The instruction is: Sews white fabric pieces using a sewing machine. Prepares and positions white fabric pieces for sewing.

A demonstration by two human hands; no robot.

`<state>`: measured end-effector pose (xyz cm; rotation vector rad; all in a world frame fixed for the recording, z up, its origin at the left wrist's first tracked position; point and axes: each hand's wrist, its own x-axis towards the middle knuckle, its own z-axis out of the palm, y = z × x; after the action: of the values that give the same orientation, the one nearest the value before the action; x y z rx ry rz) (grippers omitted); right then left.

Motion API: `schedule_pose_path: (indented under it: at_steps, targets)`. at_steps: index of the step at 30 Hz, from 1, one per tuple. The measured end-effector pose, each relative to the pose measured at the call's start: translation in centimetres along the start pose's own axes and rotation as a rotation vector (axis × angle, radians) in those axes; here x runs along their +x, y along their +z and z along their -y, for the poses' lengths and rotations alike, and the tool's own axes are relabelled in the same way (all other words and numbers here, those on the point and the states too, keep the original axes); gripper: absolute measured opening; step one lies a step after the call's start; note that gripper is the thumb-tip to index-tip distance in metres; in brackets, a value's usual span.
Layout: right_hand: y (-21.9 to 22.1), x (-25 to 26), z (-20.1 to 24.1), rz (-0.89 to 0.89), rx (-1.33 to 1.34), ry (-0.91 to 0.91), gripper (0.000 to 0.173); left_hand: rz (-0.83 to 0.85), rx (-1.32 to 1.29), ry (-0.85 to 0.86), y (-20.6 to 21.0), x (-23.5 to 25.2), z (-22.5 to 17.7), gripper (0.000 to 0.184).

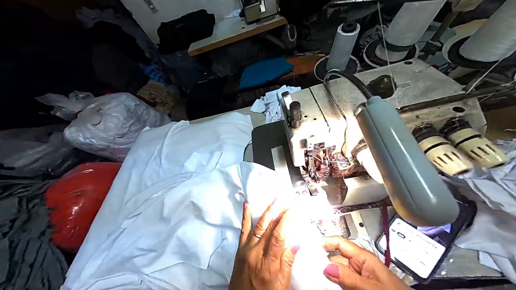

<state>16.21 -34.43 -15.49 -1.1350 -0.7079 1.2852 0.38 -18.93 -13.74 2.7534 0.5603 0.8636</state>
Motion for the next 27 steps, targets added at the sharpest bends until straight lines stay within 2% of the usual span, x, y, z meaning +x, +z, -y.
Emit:
schedule_pose_path:
  at_steps: [1, 3, 5, 8, 10, 11, 13, 17, 21, 23, 25, 27]
  targets:
    - [0.5, 0.2, -0.2, -0.041, -0.022, -0.06, 0.029, -0.011, -0.008, -0.008, 0.2, 0.0, -0.3, 0.046]
    - [1.5, 0.8, -0.6, -0.175, -0.142, -0.255, 0.014, -0.025, 0.045, -0.004, 0.5, 0.3, -0.7, 0.04]
    - [1.6, 0.9, -0.6, -0.267, -0.345, -0.379, 0.015, 0.021, 0.106, -0.038, 0.3, 0.5, -1.4, 0.039]
    - [1.1, 0.6, -0.6, -0.388, -0.491, -0.406, 0.019, 0.098, 0.139, -0.134, 0.3, 1.2, -2.3, 0.036]
    - [1.6, 1.3, -0.7, -0.519, -0.485, -0.449, 0.01, 0.118, 0.105, -0.142, 0.6, 2.6, -1.4, 0.046]
    - [1.8, 1.9, -0.9, -0.567, -0.487, -0.496, 0.007, 0.128, 0.088, -0.122, 0.8, 3.4, -0.5, 0.059]
    - [1.9, 3.5, -1.4, -0.621, -0.526, -0.629, 0.017, 0.139, 0.084, -0.028, 1.4, 5.1, 1.8, 0.074]
    - [1.0, 4.9, -2.1, -0.628, -0.765, -0.835, 0.013, 0.262, 0.049, 0.163, 1.6, 7.6, 5.2, 0.083]
    - [0.8, 5.3, -2.7, -0.626, -0.978, -0.916, 0.021, 0.297, 0.056, 0.221, 1.4, 8.2, 6.2, 0.084]
    - [1.0, 5.8, -3.1, -0.633, -1.013, -0.954, 0.021, 0.175, -0.018, 0.219, 1.4, 7.9, 6.3, 0.076]
    - [0.6, 5.6, -2.9, -0.629, -1.021, -0.955, 0.022, -0.051, -0.117, 0.258, 2.0, 6.9, 5.6, 0.053]
    - [0.2, 5.5, -2.8, -0.636, -1.03, -0.95, 0.024, -0.134, -0.13, 0.302, 2.0, 5.2, 4.5, 0.029]
